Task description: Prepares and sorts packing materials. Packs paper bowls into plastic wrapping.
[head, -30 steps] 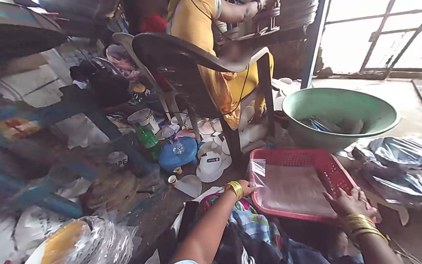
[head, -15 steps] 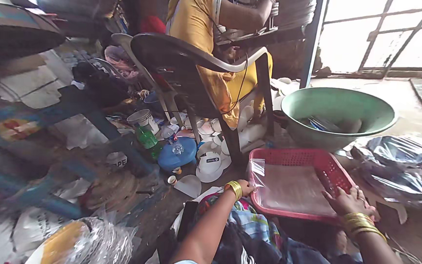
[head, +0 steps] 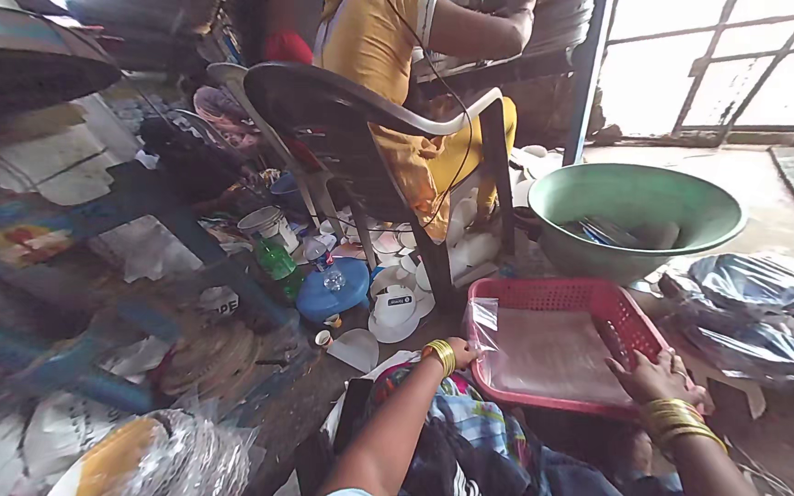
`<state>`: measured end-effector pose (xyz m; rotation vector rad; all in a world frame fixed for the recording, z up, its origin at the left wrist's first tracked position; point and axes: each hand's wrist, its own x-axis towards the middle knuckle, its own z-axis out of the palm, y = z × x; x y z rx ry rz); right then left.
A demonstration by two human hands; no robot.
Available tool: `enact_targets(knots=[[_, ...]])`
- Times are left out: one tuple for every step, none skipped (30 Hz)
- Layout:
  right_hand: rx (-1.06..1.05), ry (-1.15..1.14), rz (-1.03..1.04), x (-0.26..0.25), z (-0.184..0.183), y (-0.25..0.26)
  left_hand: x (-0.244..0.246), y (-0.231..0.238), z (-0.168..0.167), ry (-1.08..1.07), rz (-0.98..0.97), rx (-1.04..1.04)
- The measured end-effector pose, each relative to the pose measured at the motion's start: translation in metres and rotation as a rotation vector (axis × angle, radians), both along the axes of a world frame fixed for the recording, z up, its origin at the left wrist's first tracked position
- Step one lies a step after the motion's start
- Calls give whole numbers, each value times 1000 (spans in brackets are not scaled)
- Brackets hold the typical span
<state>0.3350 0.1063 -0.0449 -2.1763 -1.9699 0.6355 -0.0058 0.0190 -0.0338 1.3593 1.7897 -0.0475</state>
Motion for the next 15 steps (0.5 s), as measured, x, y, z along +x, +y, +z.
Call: enact_targets(knots=[[1, 4, -2, 0, 0, 0, 0, 0, 0, 1, -2, 0], [1, 10, -4, 0, 0, 0, 0, 1, 1, 3, -7, 1], [1, 11, -4, 1, 0, 0, 0, 1, 0, 7, -12, 2], [1, 14, -5, 1, -1, 1, -1, 1, 0, 8, -15, 2], [-4, 12, -4, 1, -1, 1, -1, 1, -1, 9, -13, 7], [-7, 10, -5, 1, -1, 1, -1, 1, -1, 9, -14, 9], [-9, 6, -5, 1, -1, 1, -1, 1, -1, 9, -15, 7], [-9, 6, -6, 1, -2, 2, -1, 1, -1, 10, -16, 6], [-7, 3, -6, 1, -2, 2, 0, 0, 0, 10, -12, 7], [-6, 1, -5, 1, -3, 2, 1, 0, 1, 6, -5, 3], [-6, -3, -6, 1, -4, 3, 1, 0, 3, 3, 2, -2], [-8, -6, -6, 1, -5, 3, 2, -1, 4, 4, 6, -9], [-9, -10, -4, 1, -4, 3, 2, -1, 5, 6, 5, -12], [-10, -10, -2, 1, -3, 2, 2, 0, 5, 9, -1, -14], [-13, -3, -2, 1, 0, 2, 1, 1, 5, 11, -10, -12]])
